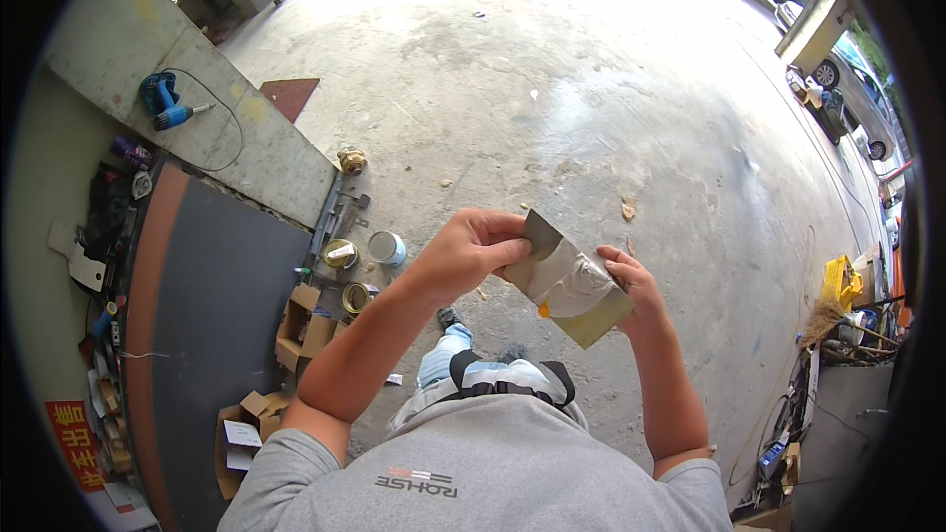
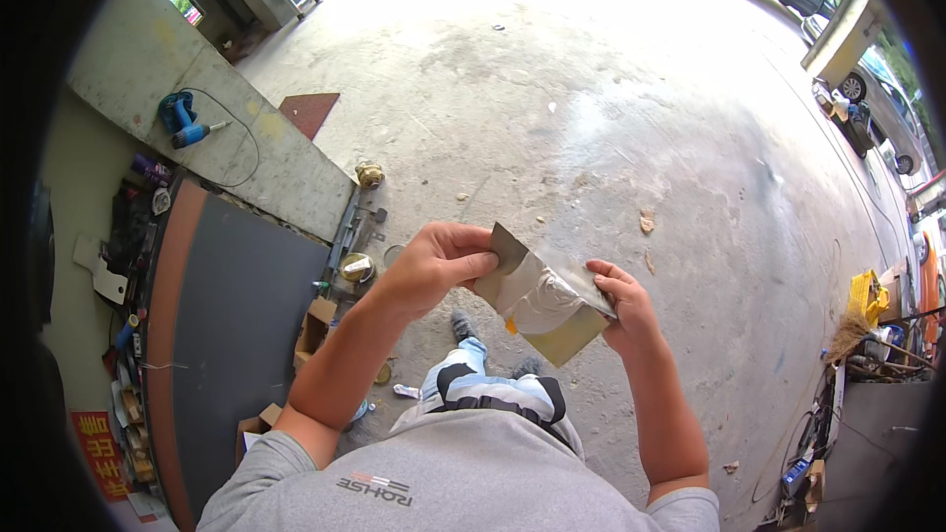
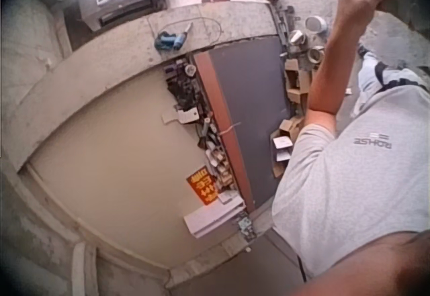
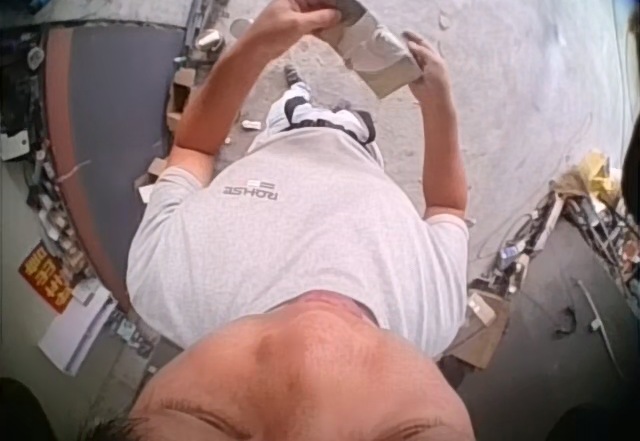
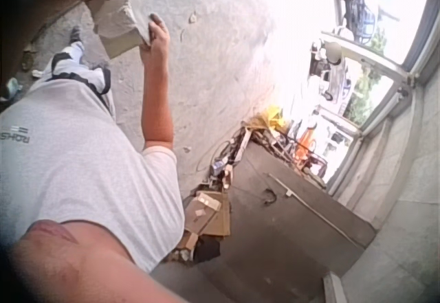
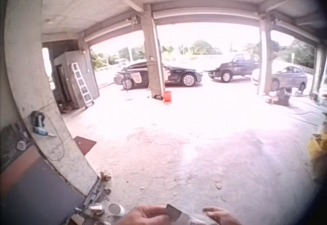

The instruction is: The person applies beige body filler to a damaged area on a black car door using a metal spreader, then walks to a workbench to load more filler from a can onto the spreader and returns to the car to continue spreading the filler over the repair area.

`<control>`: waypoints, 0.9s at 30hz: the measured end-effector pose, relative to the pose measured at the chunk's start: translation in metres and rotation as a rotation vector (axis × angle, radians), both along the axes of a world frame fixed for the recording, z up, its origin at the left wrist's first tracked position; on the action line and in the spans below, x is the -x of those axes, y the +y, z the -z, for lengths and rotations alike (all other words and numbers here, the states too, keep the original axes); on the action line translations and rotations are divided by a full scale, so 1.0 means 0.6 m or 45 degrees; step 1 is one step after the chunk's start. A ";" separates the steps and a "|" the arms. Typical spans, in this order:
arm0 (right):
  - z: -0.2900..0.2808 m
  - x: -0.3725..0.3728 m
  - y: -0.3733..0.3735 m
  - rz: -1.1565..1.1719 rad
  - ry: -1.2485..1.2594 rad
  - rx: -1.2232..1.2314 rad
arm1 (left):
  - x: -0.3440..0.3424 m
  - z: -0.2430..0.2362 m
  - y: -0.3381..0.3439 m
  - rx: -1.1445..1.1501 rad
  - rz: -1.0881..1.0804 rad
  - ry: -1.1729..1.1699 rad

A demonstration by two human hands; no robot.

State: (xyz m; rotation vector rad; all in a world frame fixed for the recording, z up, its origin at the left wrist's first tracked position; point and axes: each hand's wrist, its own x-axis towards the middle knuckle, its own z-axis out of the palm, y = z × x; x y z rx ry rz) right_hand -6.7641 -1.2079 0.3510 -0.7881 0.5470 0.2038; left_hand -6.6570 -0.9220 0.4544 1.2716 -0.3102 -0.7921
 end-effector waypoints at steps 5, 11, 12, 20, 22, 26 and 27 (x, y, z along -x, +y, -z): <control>0.047 0.036 -0.012 0.318 -0.046 -0.154 | 0.000 0.030 0.007 0.100 -0.191 0.311; 0.042 0.080 0.001 0.189 -0.211 -0.107 | 0.017 0.063 0.018 0.161 -0.375 0.459; 0.039 0.079 0.005 0.185 -0.233 -0.107 | 0.020 0.068 0.020 0.167 -0.393 0.489; -0.037 0.051 0.039 0.148 -0.508 0.864 | 0.033 0.099 0.032 0.207 -0.554 0.525; -0.064 0.045 0.059 -0.001 -0.828 1.750 | 0.034 0.101 0.034 0.182 -0.561 0.511; -0.085 0.008 0.107 -0.144 -1.346 2.183 | 0.034 0.100 0.034 0.128 -0.552 0.501; -0.084 0.002 0.118 -0.142 -1.345 2.216 | 0.034 0.099 0.034 0.154 -0.533 0.493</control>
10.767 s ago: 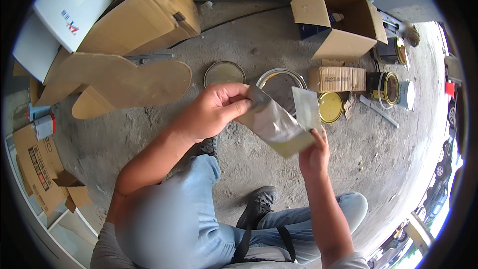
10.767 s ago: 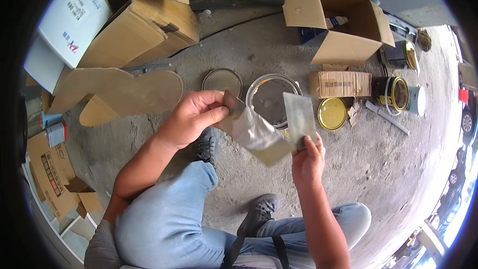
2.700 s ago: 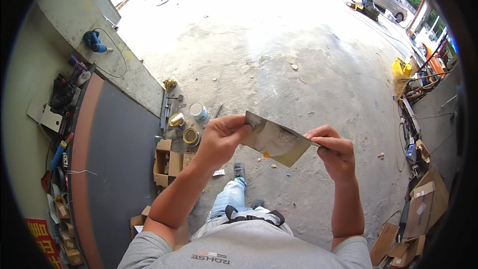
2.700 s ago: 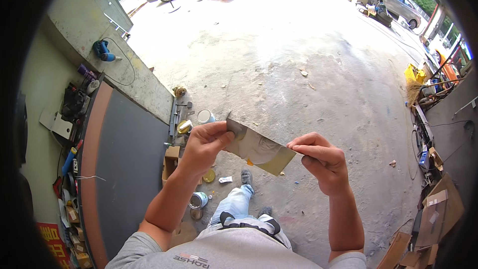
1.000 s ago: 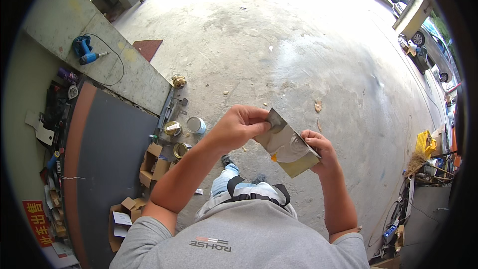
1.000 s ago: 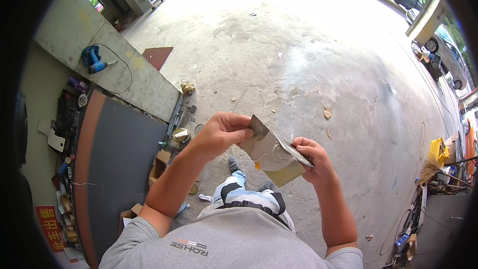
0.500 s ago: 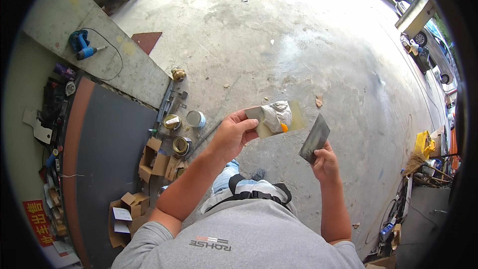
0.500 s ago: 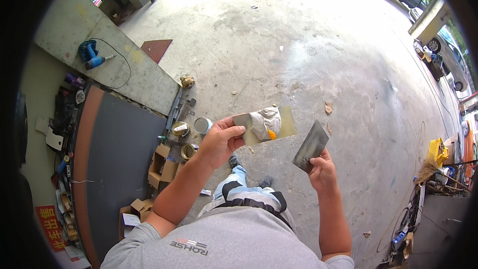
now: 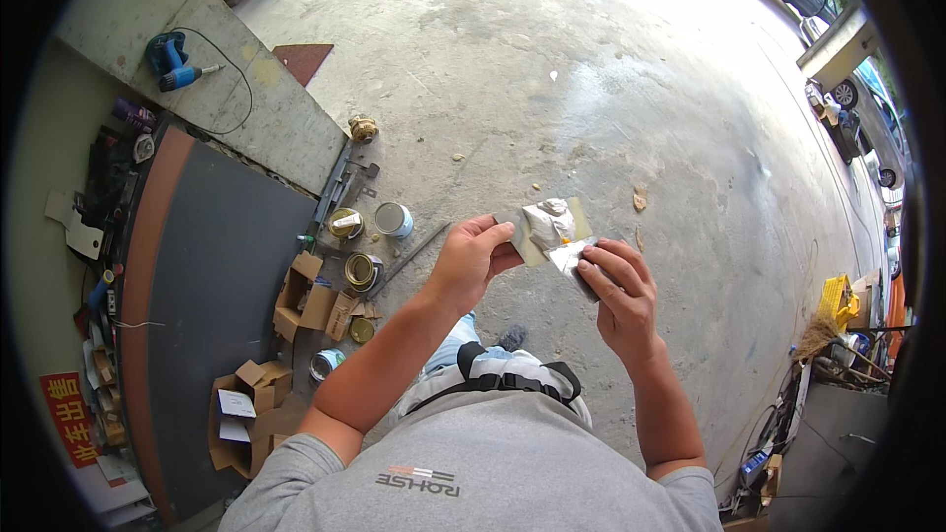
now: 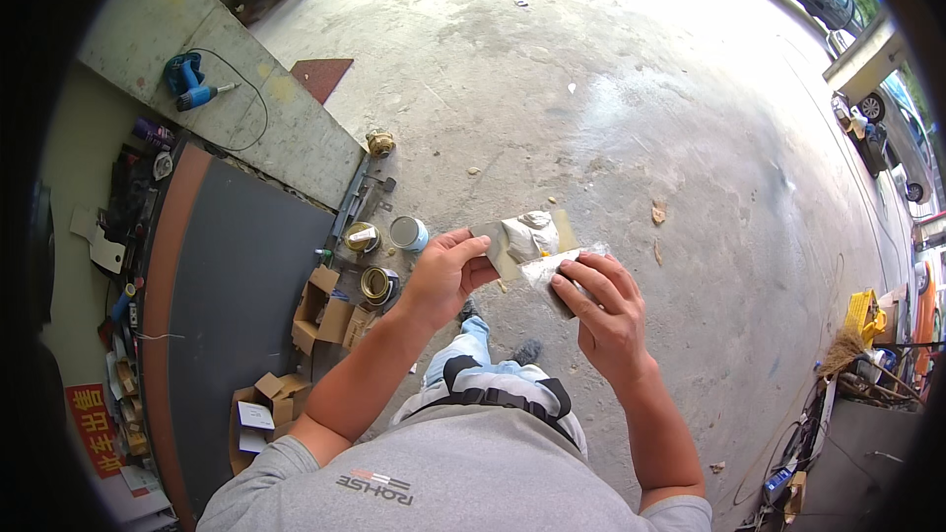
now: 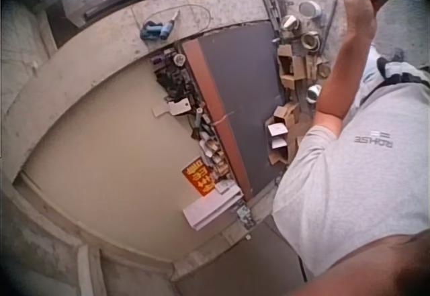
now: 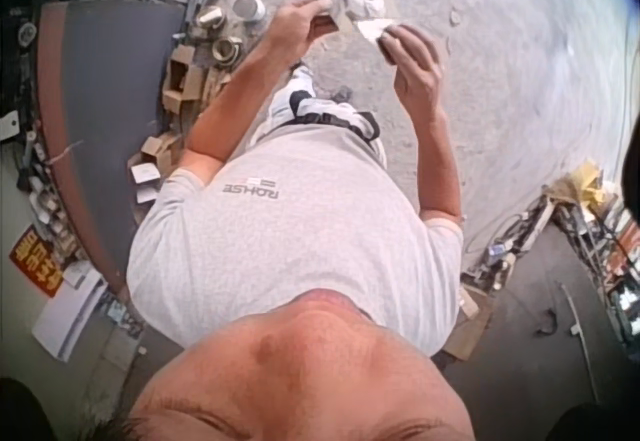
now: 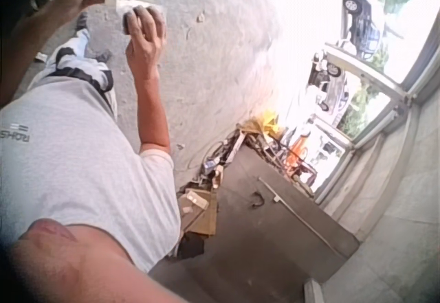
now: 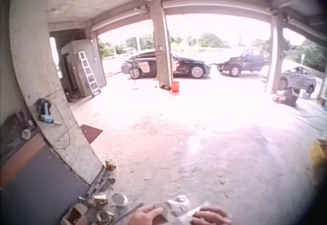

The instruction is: The person applies beige body filler to a damaged area on a black car door using a metal spreader, then walks to a workbench to load more filler from a can onto the spreader and returns to the car to continue spreading the filler over the repair area.

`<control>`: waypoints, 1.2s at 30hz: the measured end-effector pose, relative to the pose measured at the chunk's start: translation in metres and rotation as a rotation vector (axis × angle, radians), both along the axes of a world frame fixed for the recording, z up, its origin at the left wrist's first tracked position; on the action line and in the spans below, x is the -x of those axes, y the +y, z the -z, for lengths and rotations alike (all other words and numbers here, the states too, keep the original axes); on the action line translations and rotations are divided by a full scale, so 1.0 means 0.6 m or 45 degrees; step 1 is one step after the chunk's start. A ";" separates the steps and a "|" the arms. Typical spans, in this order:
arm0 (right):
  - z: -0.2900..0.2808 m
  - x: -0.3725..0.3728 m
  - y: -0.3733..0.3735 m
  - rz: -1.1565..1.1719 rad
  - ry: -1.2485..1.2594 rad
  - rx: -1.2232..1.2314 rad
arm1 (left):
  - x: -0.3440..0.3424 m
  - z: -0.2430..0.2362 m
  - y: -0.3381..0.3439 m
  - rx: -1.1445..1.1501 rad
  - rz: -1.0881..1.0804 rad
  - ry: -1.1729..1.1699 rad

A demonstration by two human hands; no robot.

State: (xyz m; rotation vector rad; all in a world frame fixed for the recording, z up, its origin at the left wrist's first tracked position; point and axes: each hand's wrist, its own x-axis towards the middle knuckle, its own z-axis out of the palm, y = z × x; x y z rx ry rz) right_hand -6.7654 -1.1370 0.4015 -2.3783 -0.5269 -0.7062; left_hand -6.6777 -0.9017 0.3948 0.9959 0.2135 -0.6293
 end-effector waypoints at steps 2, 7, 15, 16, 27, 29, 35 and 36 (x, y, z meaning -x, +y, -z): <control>0.000 -0.006 0.011 -0.031 0.041 0.068 | 0.000 -0.001 0.000 0.044 -0.046 0.035; 0.000 -0.017 0.018 -0.115 0.004 -0.075 | -0.002 -0.004 0.005 0.024 -0.121 0.019; 0.010 -0.023 0.021 -0.187 0.153 -0.078 | -0.011 -0.008 0.001 -0.026 -0.093 -0.002; 0.011 -0.020 0.016 -0.198 0.227 -0.191 | -0.014 -0.008 0.002 -0.062 -0.098 -0.089; 0.032 -0.083 -0.040 0.108 0.884 -1.946 | -0.010 0.001 0.005 -0.386 0.194 -0.726; 0.040 -0.087 -0.031 0.119 0.820 -1.843 | -0.007 0.002 0.004 -0.457 0.259 -0.831; 0.069 -0.067 0.008 0.073 0.784 -1.867 | -0.006 0.013 -0.002 -0.489 0.256 -0.913; 0.072 -0.064 0.014 0.043 0.781 -1.890 | -0.006 0.017 -0.005 -0.479 0.250 -0.911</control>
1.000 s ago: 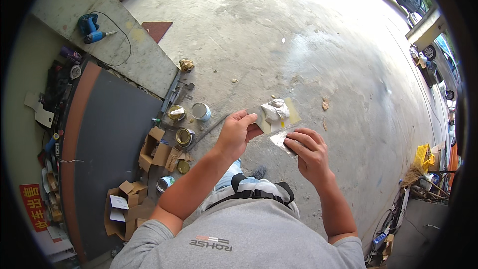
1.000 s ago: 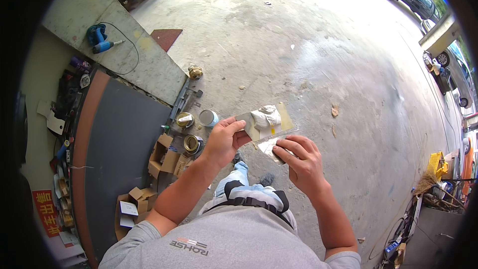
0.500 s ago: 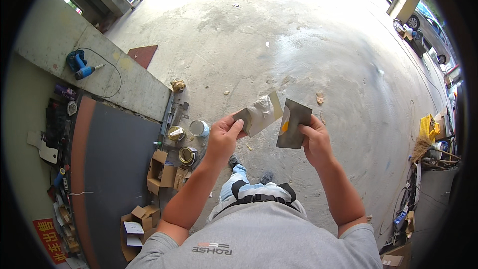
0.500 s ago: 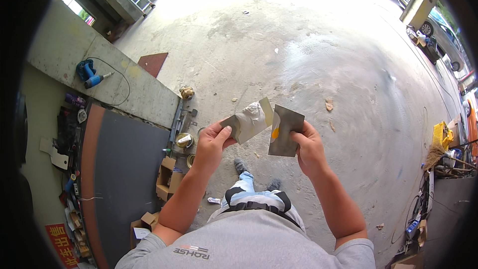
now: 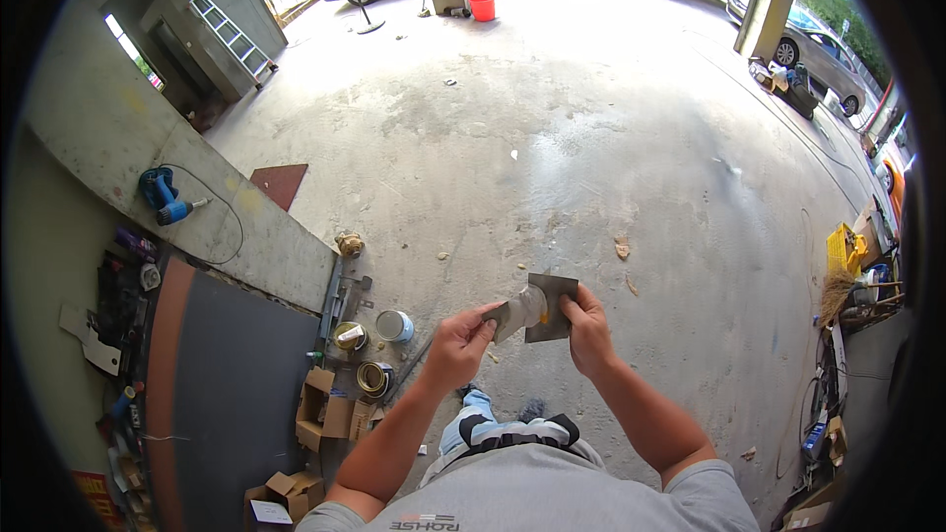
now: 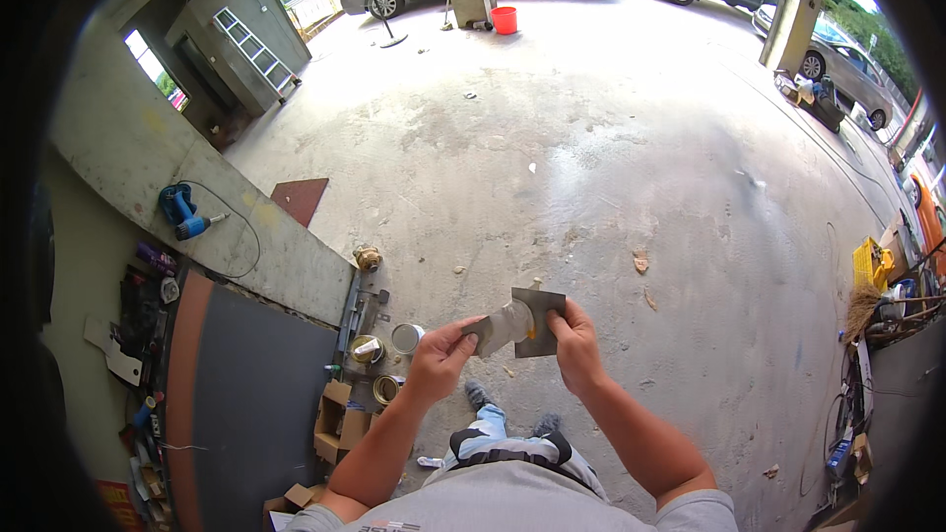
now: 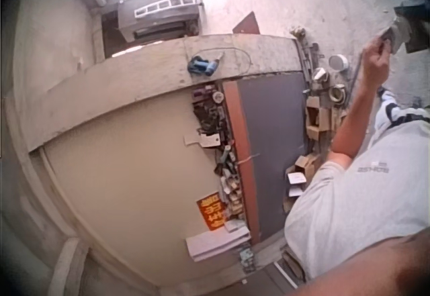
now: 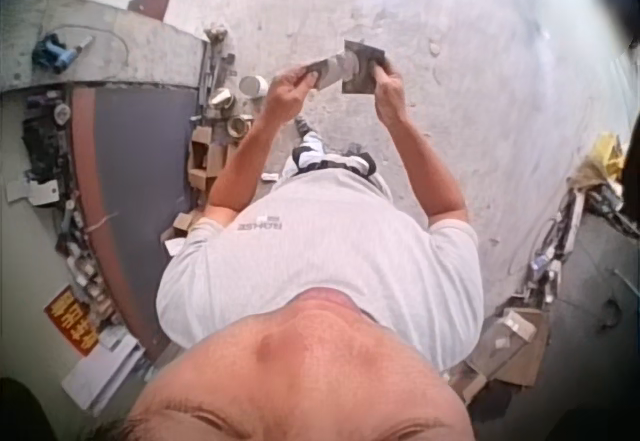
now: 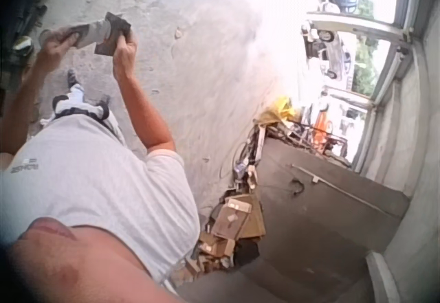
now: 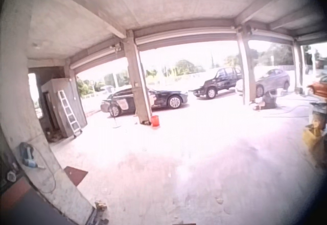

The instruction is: The person applies beige body filler to a damaged area on a black car door using a metal spreader, then walks to a workbench to load more filler from a can onto the spreader and returns to the car to continue spreading the filler over the repair area.

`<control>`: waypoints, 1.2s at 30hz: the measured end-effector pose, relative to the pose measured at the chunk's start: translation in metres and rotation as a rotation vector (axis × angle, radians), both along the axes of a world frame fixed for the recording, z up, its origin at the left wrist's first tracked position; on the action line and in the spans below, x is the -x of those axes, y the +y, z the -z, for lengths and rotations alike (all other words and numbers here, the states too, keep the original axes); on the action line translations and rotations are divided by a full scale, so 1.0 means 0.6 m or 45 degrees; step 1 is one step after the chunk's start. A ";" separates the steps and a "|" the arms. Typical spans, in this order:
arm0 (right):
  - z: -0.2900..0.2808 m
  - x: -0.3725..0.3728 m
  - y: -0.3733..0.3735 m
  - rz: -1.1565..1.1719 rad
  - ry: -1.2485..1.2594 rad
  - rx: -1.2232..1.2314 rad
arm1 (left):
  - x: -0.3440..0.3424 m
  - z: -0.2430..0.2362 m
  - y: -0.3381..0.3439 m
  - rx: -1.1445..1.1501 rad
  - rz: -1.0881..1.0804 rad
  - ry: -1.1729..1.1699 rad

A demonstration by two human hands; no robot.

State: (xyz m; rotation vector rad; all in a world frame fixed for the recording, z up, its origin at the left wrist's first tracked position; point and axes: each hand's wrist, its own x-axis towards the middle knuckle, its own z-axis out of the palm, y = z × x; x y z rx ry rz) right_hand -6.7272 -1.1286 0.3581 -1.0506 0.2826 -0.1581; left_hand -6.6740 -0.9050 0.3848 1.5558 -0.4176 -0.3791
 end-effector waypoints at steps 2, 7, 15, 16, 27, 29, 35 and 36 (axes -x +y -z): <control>0.004 0.006 0.012 0.005 0.062 -0.044 | 0.002 0.006 -0.009 0.030 -0.009 0.041; -0.001 0.010 0.031 0.007 0.127 -0.398 | 0.010 0.015 -0.037 0.081 -0.022 -0.049; -0.033 -0.023 -0.007 0.026 0.008 -0.493 | 0.037 0.004 -0.033 -0.182 0.105 -0.196; -0.037 -0.026 -0.016 0.057 -0.024 -0.433 | 0.037 0.005 -0.026 -0.271 0.143 -0.206; -0.083 0.005 -0.091 -0.747 -0.290 0.764 | 0.021 0.034 0.018 0.045 -0.123 0.106; -0.092 0.007 -0.095 -0.800 -0.279 0.961 | 0.023 0.029 0.019 0.065 -0.126 0.098; -0.098 0.017 -0.126 -0.502 -0.406 1.745 | 0.013 0.012 0.034 0.033 -0.135 0.301; -0.094 0.019 -0.122 -0.297 -0.484 1.865 | 0.012 0.008 0.035 0.127 -0.166 0.366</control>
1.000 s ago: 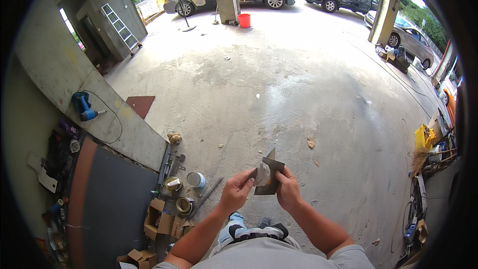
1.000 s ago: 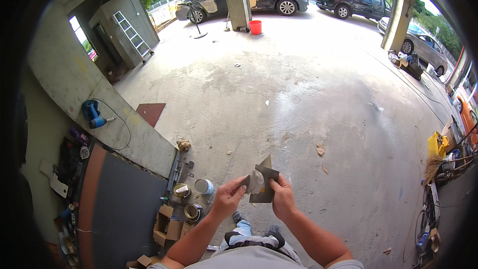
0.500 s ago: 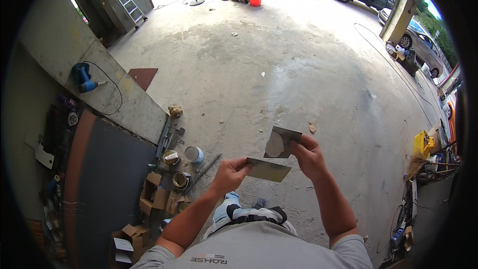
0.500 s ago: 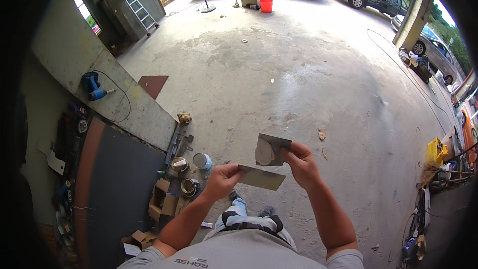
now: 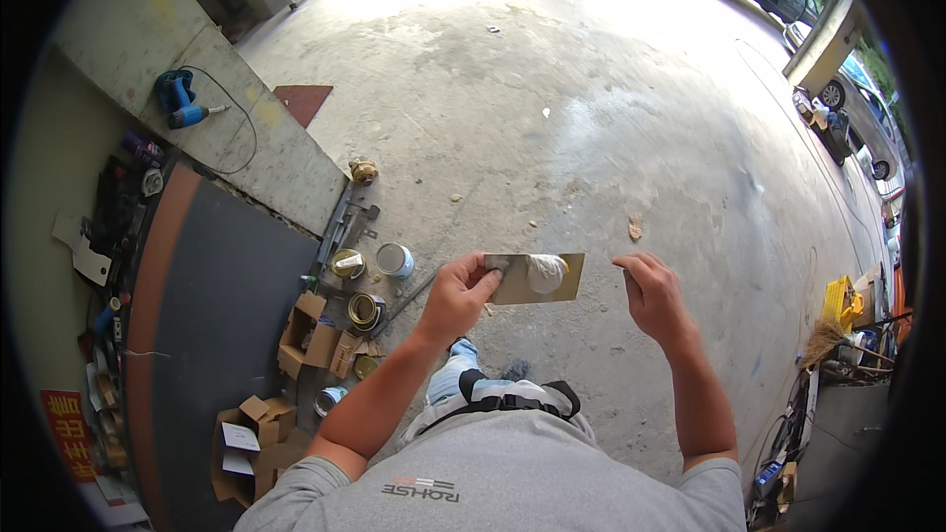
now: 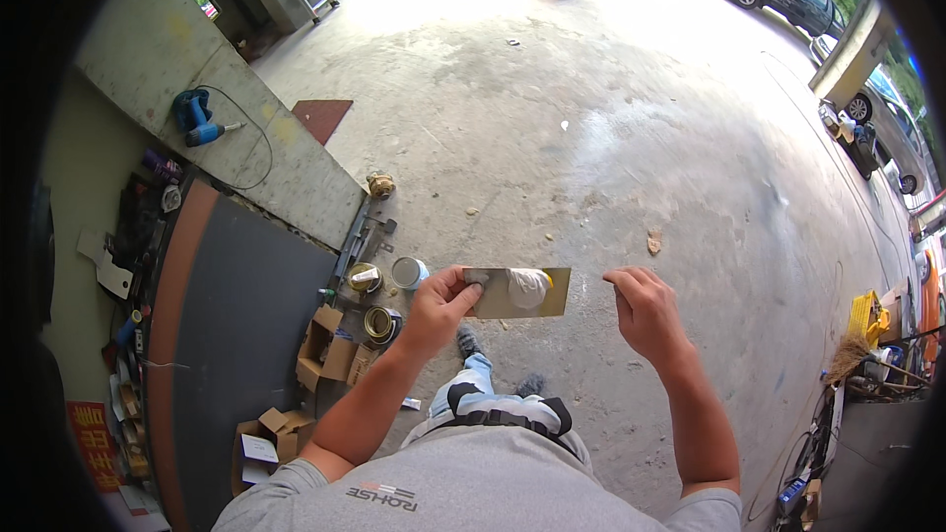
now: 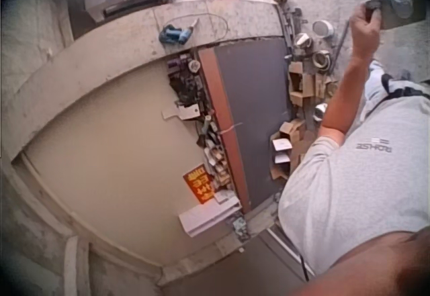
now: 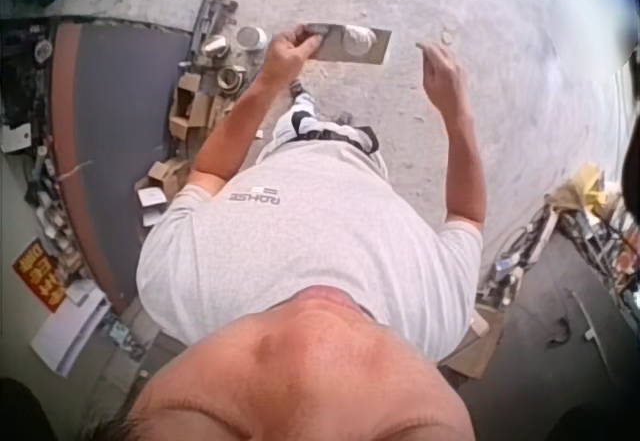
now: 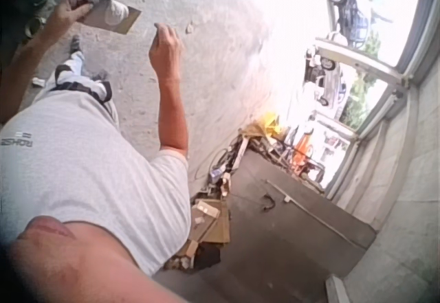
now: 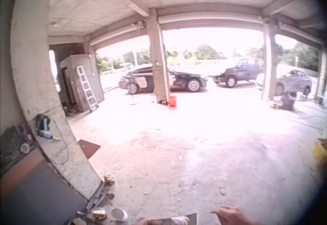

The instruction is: The person applies beige body filler to a damaged area on a black car door using a metal spreader, then walks to a workbench to load more filler from a can onto the spreader and returns to the car to continue spreading the filler over the repair area.

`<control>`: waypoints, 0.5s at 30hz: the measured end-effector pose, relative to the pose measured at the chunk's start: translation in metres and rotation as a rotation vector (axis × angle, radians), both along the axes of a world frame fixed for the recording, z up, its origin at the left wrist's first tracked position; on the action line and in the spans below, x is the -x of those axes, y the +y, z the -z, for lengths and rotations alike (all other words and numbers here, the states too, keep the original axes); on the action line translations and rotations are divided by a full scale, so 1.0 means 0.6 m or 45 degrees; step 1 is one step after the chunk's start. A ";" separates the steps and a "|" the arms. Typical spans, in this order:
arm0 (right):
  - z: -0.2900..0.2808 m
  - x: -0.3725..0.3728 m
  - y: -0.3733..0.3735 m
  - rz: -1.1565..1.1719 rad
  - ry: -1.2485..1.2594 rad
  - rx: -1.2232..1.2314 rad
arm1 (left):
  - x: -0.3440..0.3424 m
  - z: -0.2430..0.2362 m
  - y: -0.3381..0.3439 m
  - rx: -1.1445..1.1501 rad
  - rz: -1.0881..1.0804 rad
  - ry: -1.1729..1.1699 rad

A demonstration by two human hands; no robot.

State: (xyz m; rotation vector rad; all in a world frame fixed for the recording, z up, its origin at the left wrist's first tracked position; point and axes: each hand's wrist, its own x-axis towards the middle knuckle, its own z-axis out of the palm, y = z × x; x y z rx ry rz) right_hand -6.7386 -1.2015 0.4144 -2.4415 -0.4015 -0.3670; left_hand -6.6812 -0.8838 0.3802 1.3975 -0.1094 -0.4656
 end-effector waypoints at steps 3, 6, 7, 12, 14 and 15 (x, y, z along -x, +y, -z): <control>0.019 0.008 0.042 -0.002 -0.479 0.083 | -0.002 -0.014 -0.003 0.119 -0.085 0.120; 0.033 0.015 0.097 -0.107 -0.441 0.133 | -0.005 -0.028 -0.015 0.263 -0.118 0.210; 0.036 0.014 0.111 -0.093 -0.346 0.168 | -0.007 -0.033 -0.016 0.317 -0.111 0.230; 0.031 0.009 0.131 -0.265 -0.354 0.067 | -0.005 -0.045 -0.008 0.353 -0.226 0.312; 0.030 0.002 0.133 -0.194 -0.496 -0.060 | -0.001 -0.045 -0.007 0.306 -0.182 0.230; 0.029 -0.002 0.135 -0.083 -0.442 0.038 | 0.000 -0.044 -0.007 0.267 -0.190 0.222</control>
